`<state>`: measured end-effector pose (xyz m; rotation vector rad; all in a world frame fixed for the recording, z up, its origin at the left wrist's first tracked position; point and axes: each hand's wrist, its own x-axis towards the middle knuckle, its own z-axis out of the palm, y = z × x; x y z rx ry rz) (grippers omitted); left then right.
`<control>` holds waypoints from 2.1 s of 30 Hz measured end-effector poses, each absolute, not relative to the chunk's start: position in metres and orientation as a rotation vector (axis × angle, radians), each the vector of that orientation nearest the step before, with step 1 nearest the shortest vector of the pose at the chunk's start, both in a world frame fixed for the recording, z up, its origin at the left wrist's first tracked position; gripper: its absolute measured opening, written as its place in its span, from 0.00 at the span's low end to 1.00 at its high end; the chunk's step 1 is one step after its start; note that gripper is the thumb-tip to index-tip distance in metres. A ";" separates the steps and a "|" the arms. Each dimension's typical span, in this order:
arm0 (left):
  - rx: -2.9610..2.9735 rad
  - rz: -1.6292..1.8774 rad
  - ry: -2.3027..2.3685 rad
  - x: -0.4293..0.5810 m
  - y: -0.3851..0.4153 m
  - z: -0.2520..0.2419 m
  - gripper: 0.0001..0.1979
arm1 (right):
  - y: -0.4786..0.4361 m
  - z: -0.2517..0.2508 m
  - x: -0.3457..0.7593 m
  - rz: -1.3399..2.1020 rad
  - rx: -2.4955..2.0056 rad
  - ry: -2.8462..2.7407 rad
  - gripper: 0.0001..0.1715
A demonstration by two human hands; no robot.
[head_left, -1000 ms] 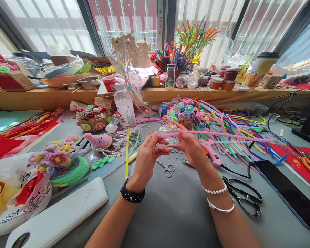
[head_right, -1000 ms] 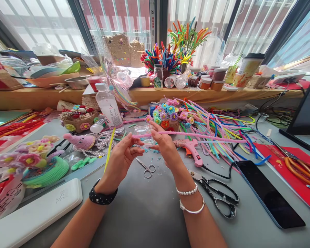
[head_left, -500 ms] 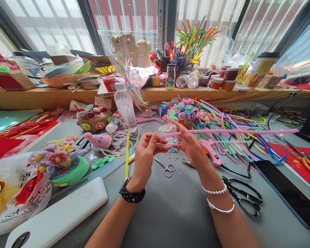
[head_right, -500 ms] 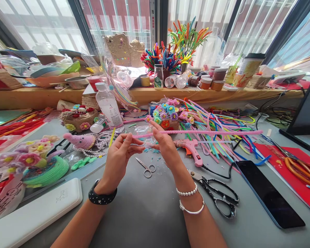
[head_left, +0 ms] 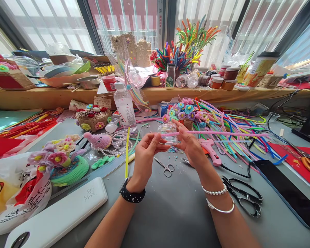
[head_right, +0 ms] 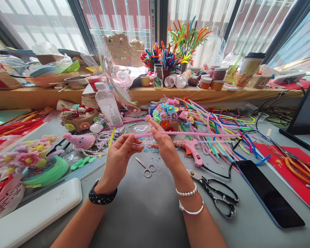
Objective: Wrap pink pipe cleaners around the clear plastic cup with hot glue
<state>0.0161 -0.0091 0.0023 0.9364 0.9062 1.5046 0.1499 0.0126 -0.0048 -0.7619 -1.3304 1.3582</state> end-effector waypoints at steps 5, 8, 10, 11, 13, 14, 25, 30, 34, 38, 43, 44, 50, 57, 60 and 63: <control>0.913 1.491 0.890 0.016 -0.009 0.001 0.13 | 0.014 -0.006 0.150 1.361 -0.769 -1.329 0.28; 0.908 1.489 0.909 0.015 -0.010 0.002 0.13 | 0.014 -0.006 0.150 1.358 -0.779 -1.327 0.28; 0.905 1.490 0.912 0.015 -0.009 0.002 0.13 | 0.014 -0.006 0.150 1.352 -0.787 -1.324 0.27; 0.903 1.490 0.908 0.015 -0.009 0.002 0.13 | 0.013 -0.005 0.150 1.350 -0.789 -1.323 0.27; 0.899 1.490 0.895 0.015 -0.009 0.003 0.13 | 0.013 -0.005 0.149 1.348 -0.788 -1.322 0.27; 0.901 1.489 0.890 0.015 -0.009 0.003 0.13 | 0.013 -0.005 0.149 1.348 -0.787 -1.322 0.27; 0.931 1.464 0.944 0.016 -0.011 0.004 0.12 | 0.012 -0.004 0.150 1.321 -0.791 -1.348 0.26; 0.945 1.467 0.962 0.016 -0.011 0.005 0.12 | 0.012 -0.004 0.149 1.312 -0.789 -1.359 0.25; 0.947 1.473 0.977 0.015 -0.011 0.005 0.13 | 0.012 -0.004 0.150 1.318 -0.794 -1.355 0.26; 0.951 1.477 0.979 0.016 -0.012 0.007 0.12 | 0.011 -0.004 0.150 1.316 -0.781 -1.356 0.28; 0.969 1.489 0.967 0.016 -0.012 0.006 0.12 | 0.011 -0.002 0.154 1.201 -0.796 -1.431 0.31; 0.981 1.499 0.963 0.015 -0.012 0.006 0.12 | 0.011 -0.001 0.155 1.158 -0.793 -1.451 0.32; 1.140 1.660 0.972 0.012 -0.014 0.005 0.09 | 0.009 0.002 0.157 1.034 -0.760 -1.454 0.25; 1.319 1.794 1.076 0.013 -0.019 0.005 0.08 | 0.005 0.001 0.151 1.008 -0.757 -1.364 0.12; 1.357 1.817 1.106 0.013 -0.019 0.003 0.08 | 0.004 0.000 0.147 1.011 -0.760 -1.340 0.11; 1.337 1.834 1.114 0.013 -0.019 0.002 0.08 | 0.006 0.000 0.146 1.049 -0.747 -1.300 0.10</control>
